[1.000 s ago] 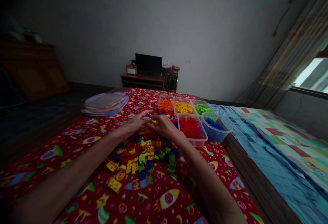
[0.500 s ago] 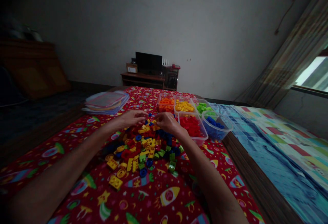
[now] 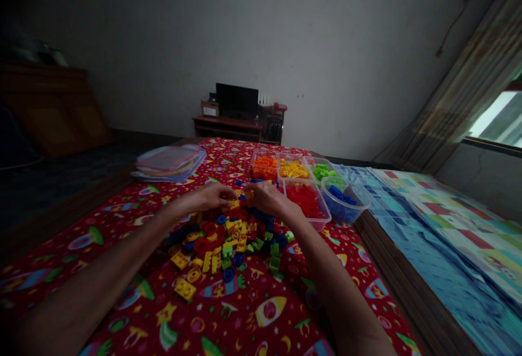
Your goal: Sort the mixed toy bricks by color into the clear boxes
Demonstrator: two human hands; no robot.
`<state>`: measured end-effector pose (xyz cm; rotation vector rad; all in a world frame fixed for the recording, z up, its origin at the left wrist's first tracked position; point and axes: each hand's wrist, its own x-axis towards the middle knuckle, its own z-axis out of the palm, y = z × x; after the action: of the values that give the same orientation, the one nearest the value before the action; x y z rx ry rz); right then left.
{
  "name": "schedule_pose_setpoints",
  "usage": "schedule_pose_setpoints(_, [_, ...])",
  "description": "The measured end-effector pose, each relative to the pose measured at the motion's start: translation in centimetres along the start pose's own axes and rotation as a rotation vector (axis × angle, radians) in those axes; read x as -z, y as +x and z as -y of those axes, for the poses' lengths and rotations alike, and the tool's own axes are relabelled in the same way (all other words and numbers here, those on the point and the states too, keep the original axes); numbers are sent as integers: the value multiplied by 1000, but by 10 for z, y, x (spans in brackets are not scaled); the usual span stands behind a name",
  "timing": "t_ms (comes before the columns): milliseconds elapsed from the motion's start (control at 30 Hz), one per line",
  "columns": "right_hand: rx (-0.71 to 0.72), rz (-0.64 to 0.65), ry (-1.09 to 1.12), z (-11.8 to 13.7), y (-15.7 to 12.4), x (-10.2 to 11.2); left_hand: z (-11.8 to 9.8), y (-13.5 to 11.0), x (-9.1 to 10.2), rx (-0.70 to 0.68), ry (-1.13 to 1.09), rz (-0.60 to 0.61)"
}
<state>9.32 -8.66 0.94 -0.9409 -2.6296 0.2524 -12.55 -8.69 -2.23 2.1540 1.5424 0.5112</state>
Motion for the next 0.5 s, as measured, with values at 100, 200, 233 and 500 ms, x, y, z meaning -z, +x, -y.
schedule_pose_setpoints(100, [-23,-53,37,-9,-4,9,1,-2,4,24,0,-33])
schedule_pose_setpoints(200, [-110,-125,34,-22,-3,22,1,-4,8,11,39,18])
schedule_pose_setpoints(233, [-159,-162,21,-28,0,27,1,-4,9,-3,57,43])
schedule_pose_setpoints(500, [-467,-376,-251,-98,47,72,-11,-10,12,-31,205,81])
